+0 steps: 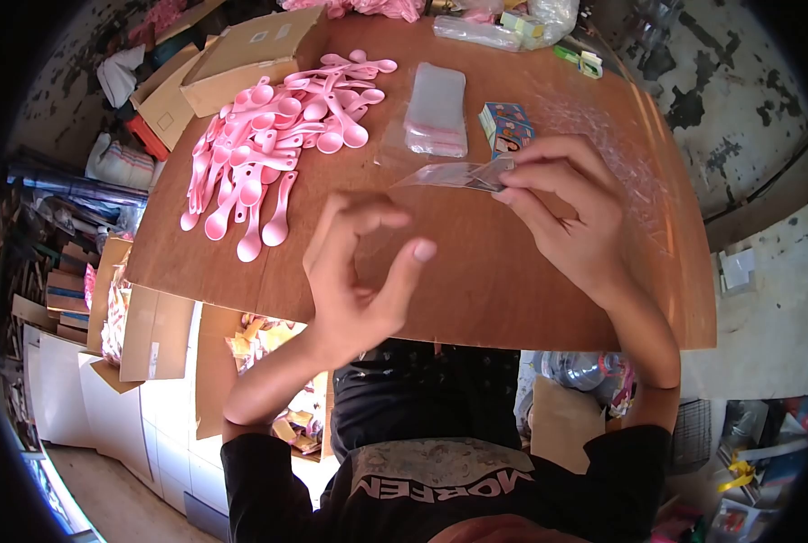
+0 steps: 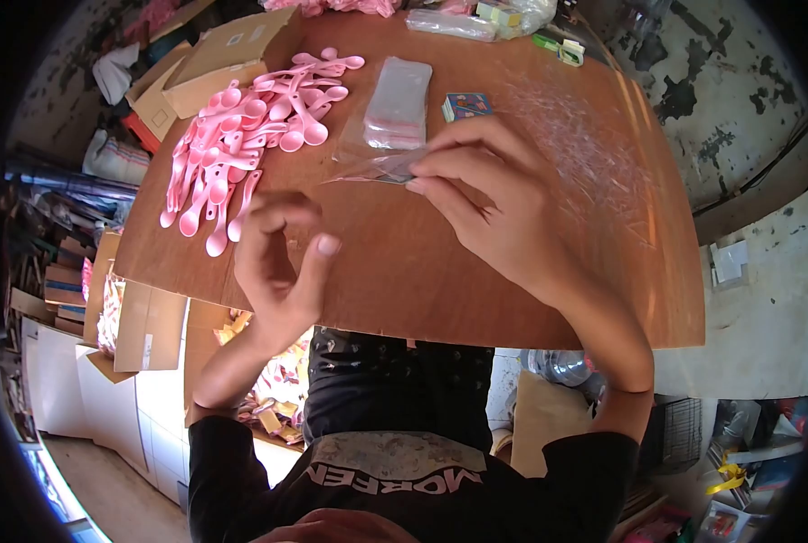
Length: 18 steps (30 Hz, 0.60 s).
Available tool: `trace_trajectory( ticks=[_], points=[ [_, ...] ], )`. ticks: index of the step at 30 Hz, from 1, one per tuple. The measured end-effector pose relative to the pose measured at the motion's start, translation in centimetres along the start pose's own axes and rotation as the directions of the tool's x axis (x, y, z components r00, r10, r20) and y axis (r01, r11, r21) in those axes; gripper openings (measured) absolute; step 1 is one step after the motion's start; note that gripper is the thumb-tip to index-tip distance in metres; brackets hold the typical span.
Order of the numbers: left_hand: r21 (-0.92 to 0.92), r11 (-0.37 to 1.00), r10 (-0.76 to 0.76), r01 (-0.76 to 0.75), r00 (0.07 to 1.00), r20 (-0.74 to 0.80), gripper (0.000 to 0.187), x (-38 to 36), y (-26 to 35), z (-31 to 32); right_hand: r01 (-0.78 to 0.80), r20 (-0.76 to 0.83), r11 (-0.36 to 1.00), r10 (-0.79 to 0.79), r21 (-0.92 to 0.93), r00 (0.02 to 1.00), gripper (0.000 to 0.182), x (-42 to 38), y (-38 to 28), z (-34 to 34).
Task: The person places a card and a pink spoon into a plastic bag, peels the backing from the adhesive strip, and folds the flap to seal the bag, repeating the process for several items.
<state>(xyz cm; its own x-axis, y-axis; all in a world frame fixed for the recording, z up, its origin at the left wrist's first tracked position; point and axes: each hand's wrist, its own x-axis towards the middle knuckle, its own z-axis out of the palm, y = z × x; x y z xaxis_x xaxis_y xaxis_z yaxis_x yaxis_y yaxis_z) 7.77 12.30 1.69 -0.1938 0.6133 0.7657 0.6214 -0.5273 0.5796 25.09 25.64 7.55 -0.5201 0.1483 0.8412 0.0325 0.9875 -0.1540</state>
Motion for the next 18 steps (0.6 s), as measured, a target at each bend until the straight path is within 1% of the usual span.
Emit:
trace_trajectory(
  ticks=[1,2,3,4,5,6,7,8,9,11,12,13,14,15,16,17,18],
  points=[
    [-0.171,0.983,-0.06,0.067,0.997,0.045,0.037,-1.4,0.0,-0.1,-0.001,-0.002,1.0,0.001,-0.001,1.0,0.021,-0.5,-0.3,-0.5],
    [-0.438,0.843,-0.238,0.312,0.947,0.217,0.043,-2.1,0.6,0.1,-0.015,0.047,1.0,0.015,-0.013,0.999,0.024,-1.5,-0.8,-1.1],
    [-0.611,0.577,-0.342,0.542,0.84,0.422,0.048,-2.6,1.1,0.5,-0.029,0.099,0.999,0.031,-0.025,0.995,0.027,-2.2,-1.3,-1.4],
    [-0.722,0.371,-0.319,0.583,0.811,0.491,0.054,-2.7,1.2,1.5,0.039,0.087,0.999,-0.04,0.014,0.995,0.028,-2.7,-1.4,-1.2],
    [-0.724,0.363,-0.327,0.586,0.808,0.49,0.054,-2.7,1.6,2.4,0.034,0.096,0.999,-0.036,0.018,0.995,0.028,-3.2,-1.8,-1.1],
    [-0.84,0.015,-0.39,0.542,0.777,0.495,0.055,-2.7,2.0,3.2,0.076,0.088,0.997,-0.077,0.009,0.993,0.027,-3.8,-2.3,-1.0],
    [-0.853,-0.329,-0.442,0.405,0.732,0.518,0.057,-2.8,2.1,3.6,0.115,0.082,0.993,-0.114,-0.001,0.99,0.027,-4.4,-3.0,-0.9],
    [-0.841,-0.391,-0.462,0.373,0.711,0.53,0.052,-2.8,1.7,3.7,0.084,0.109,0.996,-0.082,-0.01,0.991,0.026,-5.2,-3.7,-0.9],
    [-0.838,-0.4,-0.466,0.371,0.706,0.534,0.052,-2.5,2.1,3.9,0.076,0.117,0.997,-0.074,-0.009,0.99,0.026,-5.9,-4.1,-0.6],
    [-0.954,-0.073,-0.692,0.29,0.674,0.258,0.048,-1.6,3.3,4.7,-0.123,0.05,0.985,0.118,0.117,0.992,0.029,-7.0,-5.0,0.3],
    [-0.969,-0.105,-0.694,0.224,0.682,0.233,0.045,-1.6,3.0,5.0,-0.237,0.08,0.949,0.225,0.207,0.971,0.023,-7.1,-5.6,0.3],
    [-0.967,-0.11,-0.693,0.229,0.68,0.24,0.045,-1.6,3.0,5.2,-0.242,0.079,0.949,0.231,0.204,0.97,0.023,-7.8,-6.1,0.5],
    [-0.968,-0.088,-0.689,0.233,0.688,0.228,0.045,-1.7,2.9,5.3,-0.414,0.056,0.807,0.432,0.422,0.9,0.019,-8.9,-6.4,1.0],
    [-0.968,-0.065,-0.685,0.241,0.695,0.219,0.046,-1.8,2.9,5.4,-0.522,0.079,0.588,0.614,0.618,0.785,0.016,-9.7,-6.6,1.6],
    [-0.966,-0.067,-0.684,0.251,0.693,0.227,0.046,-1.9,2.9,5.6,-0.512,0.045,0.524,0.668,0.681,0.743,0.02,-10.0,-6.9,2.2],
    [-0.965,-0.049,-0.681,0.257,0.698,0.22,0.046,-2.1,2.8,5.8,-0.512,0.039,0.521,0.674,0.683,0.737,0.02,-10.1,-6.9,2.8],
    [-0.964,-0.031,-0.678,0.263,0.704,0.214,0.046,-2.3,2.8,6.0,-0.478,0.037,0.429,0.714,0.767,0.699,0.026,-10.2,-6.9,3.3]
  ],
)
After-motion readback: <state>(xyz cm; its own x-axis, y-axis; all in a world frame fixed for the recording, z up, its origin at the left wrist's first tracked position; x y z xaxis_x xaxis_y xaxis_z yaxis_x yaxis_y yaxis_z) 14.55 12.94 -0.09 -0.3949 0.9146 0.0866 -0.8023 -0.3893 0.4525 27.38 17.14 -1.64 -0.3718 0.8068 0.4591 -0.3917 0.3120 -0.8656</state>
